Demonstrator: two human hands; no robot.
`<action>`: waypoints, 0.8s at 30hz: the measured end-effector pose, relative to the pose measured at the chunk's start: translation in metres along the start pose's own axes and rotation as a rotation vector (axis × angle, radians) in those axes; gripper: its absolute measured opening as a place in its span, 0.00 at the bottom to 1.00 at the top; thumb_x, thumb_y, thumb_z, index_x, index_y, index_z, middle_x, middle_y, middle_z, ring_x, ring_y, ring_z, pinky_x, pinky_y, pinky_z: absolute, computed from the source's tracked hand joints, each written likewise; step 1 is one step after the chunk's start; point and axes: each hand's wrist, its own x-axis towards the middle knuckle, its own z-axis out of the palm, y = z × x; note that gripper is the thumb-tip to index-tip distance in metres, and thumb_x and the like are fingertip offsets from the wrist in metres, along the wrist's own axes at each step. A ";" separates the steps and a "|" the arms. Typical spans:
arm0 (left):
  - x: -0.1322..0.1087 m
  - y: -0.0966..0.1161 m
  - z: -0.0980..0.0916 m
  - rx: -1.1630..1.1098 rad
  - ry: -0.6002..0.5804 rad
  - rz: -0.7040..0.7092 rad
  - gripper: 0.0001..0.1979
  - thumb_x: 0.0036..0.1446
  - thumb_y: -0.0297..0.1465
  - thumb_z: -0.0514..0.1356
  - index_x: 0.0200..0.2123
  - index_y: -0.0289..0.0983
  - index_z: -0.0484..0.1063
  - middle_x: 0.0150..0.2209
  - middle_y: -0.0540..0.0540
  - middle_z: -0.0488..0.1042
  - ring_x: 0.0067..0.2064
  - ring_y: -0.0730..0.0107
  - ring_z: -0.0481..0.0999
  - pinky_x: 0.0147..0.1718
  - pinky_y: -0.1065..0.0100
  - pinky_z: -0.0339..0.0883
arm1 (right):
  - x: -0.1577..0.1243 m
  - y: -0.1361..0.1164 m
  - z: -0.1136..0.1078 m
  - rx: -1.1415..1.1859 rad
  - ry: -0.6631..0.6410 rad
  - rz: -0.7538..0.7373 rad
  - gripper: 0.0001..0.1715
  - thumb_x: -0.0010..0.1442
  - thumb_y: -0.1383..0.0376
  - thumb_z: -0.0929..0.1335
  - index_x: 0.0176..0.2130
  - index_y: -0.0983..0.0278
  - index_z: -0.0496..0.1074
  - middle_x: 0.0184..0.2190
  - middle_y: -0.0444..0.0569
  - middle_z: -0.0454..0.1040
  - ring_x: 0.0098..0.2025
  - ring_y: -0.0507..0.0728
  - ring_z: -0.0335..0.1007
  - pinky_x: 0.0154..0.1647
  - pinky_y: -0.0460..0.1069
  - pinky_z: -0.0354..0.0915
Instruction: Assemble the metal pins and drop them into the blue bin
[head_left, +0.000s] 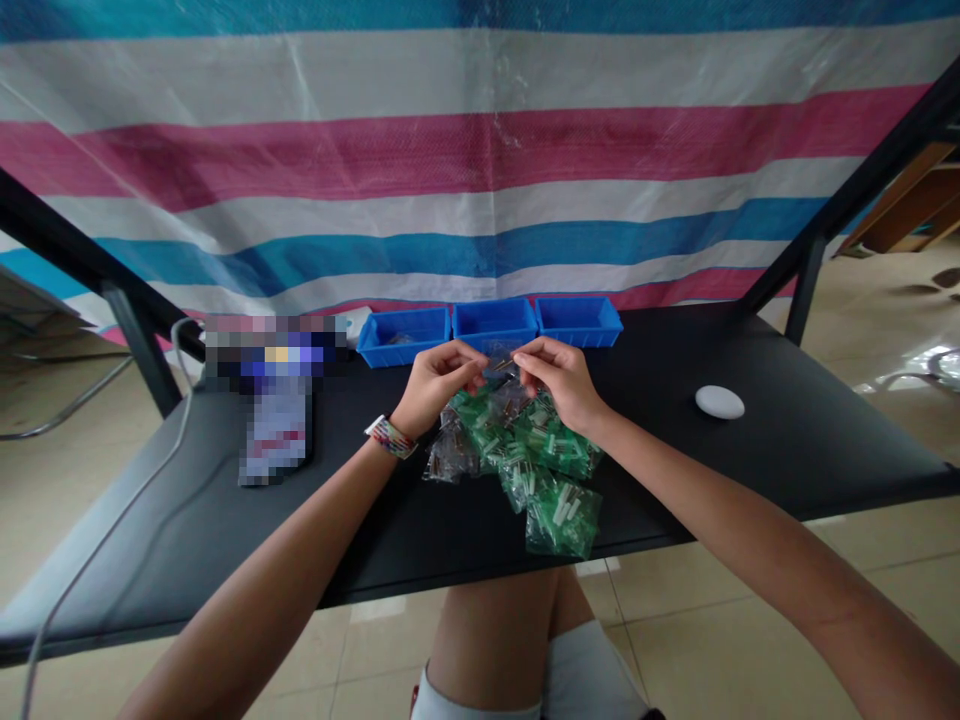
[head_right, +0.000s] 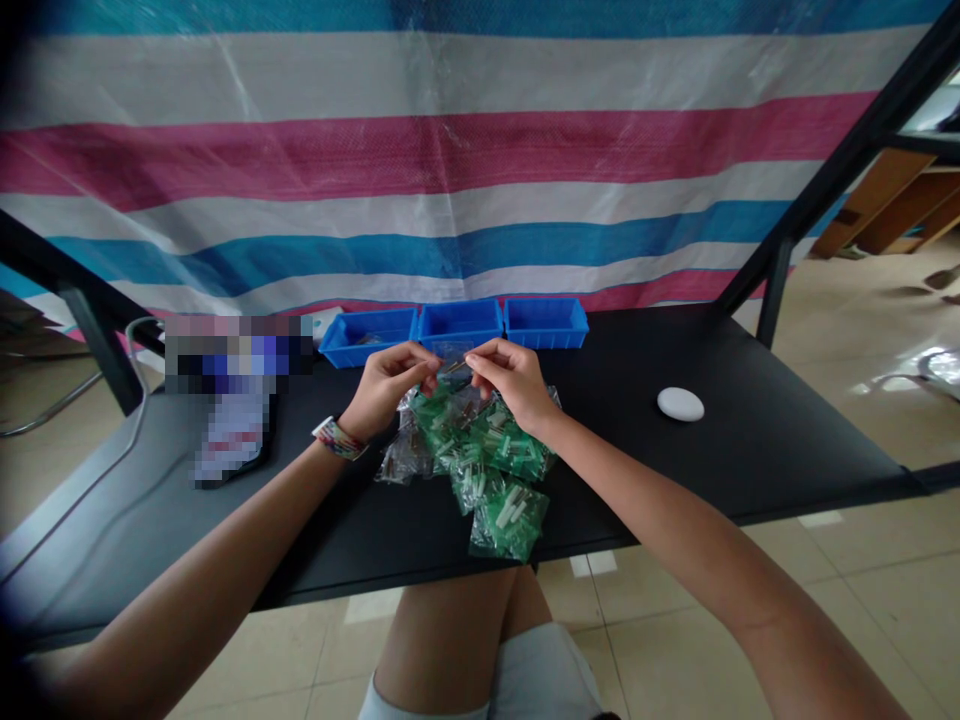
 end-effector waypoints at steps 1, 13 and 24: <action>0.000 0.001 0.000 0.002 0.007 -0.010 0.16 0.56 0.43 0.73 0.30 0.37 0.79 0.24 0.48 0.77 0.24 0.70 0.75 0.26 0.70 0.70 | 0.000 0.000 0.000 -0.006 0.005 0.002 0.15 0.57 0.53 0.78 0.34 0.61 0.79 0.22 0.39 0.73 0.20 0.49 0.65 0.22 0.47 0.60; 0.001 0.001 0.000 0.019 0.027 0.004 0.14 0.56 0.40 0.73 0.33 0.36 0.79 0.22 0.50 0.75 0.23 0.73 0.72 0.26 0.71 0.65 | 0.001 -0.002 -0.001 -0.044 0.054 -0.040 0.15 0.56 0.54 0.79 0.32 0.62 0.78 0.21 0.40 0.72 0.18 0.47 0.60 0.19 0.45 0.54; -0.001 -0.001 0.000 -0.006 -0.026 -0.015 0.15 0.56 0.41 0.73 0.34 0.36 0.77 0.23 0.50 0.76 0.24 0.73 0.72 0.26 0.71 0.66 | 0.000 -0.004 0.001 -0.036 0.024 0.040 0.16 0.56 0.53 0.76 0.30 0.61 0.73 0.22 0.39 0.72 0.19 0.47 0.59 0.18 0.44 0.54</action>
